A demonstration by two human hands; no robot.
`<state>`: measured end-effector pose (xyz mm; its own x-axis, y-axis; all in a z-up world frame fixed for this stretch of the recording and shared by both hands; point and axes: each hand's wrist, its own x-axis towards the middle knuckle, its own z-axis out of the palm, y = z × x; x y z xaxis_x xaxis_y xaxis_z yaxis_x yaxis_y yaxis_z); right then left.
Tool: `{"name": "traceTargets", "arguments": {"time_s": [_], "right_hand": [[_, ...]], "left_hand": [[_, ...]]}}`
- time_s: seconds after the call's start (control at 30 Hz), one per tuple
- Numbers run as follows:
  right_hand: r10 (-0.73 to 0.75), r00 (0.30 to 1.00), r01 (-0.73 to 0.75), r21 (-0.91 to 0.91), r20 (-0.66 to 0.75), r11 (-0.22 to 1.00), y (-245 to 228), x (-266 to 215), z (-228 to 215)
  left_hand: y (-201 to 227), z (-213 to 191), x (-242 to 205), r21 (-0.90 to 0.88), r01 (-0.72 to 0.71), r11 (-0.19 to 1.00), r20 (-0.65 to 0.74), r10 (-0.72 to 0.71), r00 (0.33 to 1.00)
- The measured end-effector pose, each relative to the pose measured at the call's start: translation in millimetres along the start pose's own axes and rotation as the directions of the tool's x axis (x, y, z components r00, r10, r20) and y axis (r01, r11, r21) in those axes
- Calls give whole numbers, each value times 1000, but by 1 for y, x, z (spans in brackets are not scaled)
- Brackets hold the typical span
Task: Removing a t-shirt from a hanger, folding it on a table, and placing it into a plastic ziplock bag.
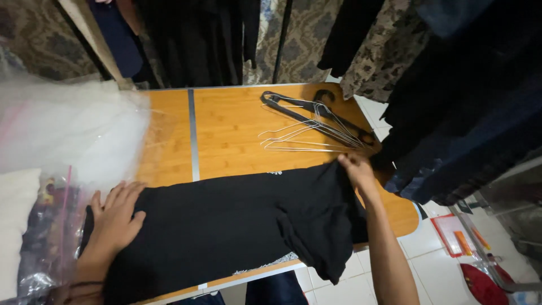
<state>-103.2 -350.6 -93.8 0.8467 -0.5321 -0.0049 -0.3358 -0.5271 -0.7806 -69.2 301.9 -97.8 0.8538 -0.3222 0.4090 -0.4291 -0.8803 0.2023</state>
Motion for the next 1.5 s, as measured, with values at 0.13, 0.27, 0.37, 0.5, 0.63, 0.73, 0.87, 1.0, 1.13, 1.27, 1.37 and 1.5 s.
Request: {"name": "traceTargets", "arguments": {"time_s": [0.13, 0.27, 0.37, 0.5, 0.63, 0.73, 0.87, 1.0, 1.13, 1.27, 1.37, 1.5], "right_hand": [[323, 895, -439, 743, 309, 504, -5, 29, 13], [359, 920, -313, 850, 159, 424, 20, 51, 38], [259, 966, -107, 909, 0, 402, 78, 86, 66], [186, 892, 41, 484, -412, 874, 104, 103, 83], [190, 865, 19, 408, -464, 913, 74, 87, 77], [176, 879, 45, 444, -443, 895, 103, 108, 85], [199, 883, 38, 487, -425, 873, 102, 117, 81], [254, 911, -49, 527, -324, 849, 122, 128, 79], [287, 956, -218, 509, -60, 832, 74, 88, 50], [-89, 983, 121, 202, -161, 972, 42, 56, 27], [-327, 913, 333, -17, -243, 943, -17, 2, 9], [-608, 779, 568, -240, -153, 787, -55, -39, 17]], "left_hand": [[-1, -6, 10, 48, 65, 997, 100, -70, 993], [-22, -1, 10, 92, 118, 989, 79, -126, 989], [-41, 5, 12, 78, 135, 988, 45, -138, 989], [-37, -6, 13, 49, 186, 981, 79, -190, 979], [-25, -23, 10, 120, 230, 966, 101, -242, 965], [-25, -29, 13, 141, 239, 961, 96, -254, 963], [-24, -38, 13, 100, 245, 964, 117, -256, 959], [-15, -45, 15, 95, 285, 954, 147, -297, 944], [-6, -25, 3, 259, 259, 930, 100, -293, 951], [33, -15, 10, 388, 130, 912, -45, -123, 991], [94, -30, 26, 335, 59, 940, -88, -31, 996], [187, -30, 57, -115, 9, 993, 136, 6, 991]]}}
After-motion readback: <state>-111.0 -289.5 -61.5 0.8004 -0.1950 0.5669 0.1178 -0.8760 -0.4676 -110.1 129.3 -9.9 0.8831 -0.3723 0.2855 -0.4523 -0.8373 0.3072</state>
